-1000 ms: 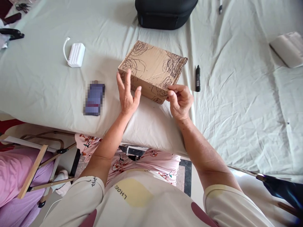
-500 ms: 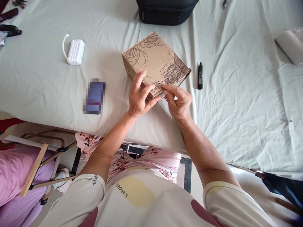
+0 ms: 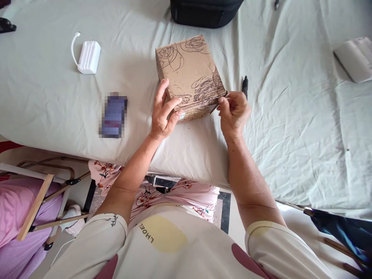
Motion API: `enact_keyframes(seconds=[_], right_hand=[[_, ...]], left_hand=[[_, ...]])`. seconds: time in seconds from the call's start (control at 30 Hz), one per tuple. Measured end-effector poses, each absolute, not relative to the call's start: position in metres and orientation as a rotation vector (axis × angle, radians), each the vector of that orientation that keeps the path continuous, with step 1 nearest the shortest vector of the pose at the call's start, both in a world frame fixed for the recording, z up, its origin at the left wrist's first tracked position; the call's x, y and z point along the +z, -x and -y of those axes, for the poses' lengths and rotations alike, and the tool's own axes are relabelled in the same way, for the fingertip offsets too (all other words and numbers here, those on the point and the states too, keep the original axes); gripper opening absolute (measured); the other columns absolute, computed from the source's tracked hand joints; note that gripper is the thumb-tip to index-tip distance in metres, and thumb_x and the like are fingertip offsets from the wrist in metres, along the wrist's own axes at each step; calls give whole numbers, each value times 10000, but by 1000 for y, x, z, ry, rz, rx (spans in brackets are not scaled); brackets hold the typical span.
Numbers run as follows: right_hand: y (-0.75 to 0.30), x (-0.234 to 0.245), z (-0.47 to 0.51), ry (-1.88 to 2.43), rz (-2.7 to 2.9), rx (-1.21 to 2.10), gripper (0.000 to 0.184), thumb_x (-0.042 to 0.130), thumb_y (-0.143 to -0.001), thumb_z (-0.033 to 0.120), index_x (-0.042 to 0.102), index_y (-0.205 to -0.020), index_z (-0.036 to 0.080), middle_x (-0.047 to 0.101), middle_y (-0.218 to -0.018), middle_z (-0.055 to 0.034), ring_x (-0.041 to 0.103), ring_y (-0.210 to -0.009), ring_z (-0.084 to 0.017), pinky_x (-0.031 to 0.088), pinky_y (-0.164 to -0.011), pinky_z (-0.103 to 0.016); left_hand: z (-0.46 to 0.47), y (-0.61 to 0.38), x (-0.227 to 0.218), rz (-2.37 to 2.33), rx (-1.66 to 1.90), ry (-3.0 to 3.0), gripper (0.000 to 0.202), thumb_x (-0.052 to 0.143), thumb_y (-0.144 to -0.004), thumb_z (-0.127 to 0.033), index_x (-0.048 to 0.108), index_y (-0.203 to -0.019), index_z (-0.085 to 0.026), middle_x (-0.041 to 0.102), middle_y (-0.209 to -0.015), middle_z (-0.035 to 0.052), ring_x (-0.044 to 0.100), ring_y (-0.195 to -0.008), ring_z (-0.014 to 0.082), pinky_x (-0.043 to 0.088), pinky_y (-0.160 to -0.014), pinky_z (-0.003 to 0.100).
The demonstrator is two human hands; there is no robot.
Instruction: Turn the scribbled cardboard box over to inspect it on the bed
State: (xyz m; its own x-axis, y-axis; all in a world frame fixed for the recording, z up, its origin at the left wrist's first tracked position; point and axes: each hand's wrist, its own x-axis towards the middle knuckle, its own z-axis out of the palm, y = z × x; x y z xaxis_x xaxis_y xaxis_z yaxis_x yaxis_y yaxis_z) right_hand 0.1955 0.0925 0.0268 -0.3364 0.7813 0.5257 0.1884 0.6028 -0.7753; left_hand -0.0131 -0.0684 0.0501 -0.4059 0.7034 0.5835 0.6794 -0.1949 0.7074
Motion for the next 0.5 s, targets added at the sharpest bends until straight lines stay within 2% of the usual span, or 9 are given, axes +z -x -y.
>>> enact_keyframes(seconds=[0.2,0.33,0.4,0.5], right_hand=[[-198,31,-93,836,2070,862,453,706,-941,683,650,-990,236,634,-710,31,570,-606,-134,504,-610,-302],[-198,46,-88,848,2231,792,488,776,-866,701,644,-847,232,615,-637,35,551,-562,-130,480,-584,-305],[-202,60,-83,826,2130,757,531,713,-895,753,661,-862,226,604,-636,24,551,-557,-132,474,-580,-312],[-224,87,-78,755,1777,715,608,440,-1038,766,687,-1062,210,641,-782,-35,604,-636,-154,506,-628,-345]], left_hand=[[73,14,50,-2038,1810,-1592,614,405,-1006,-815,680,-1263,-330,460,-1709,64,374,-1644,302,391,-1352,572],[68,15,44,-2081,1773,-1511,680,515,-922,-874,619,-1315,-329,484,-1678,85,391,-1636,325,397,-1340,558],[65,17,40,-2077,1750,-1526,713,578,-883,-881,590,-1334,-330,485,-1670,97,415,-1623,337,401,-1333,560],[64,19,38,-2087,1725,-1554,698,588,-891,-865,582,-1343,-334,488,-1665,104,425,-1619,334,395,-1336,554]])
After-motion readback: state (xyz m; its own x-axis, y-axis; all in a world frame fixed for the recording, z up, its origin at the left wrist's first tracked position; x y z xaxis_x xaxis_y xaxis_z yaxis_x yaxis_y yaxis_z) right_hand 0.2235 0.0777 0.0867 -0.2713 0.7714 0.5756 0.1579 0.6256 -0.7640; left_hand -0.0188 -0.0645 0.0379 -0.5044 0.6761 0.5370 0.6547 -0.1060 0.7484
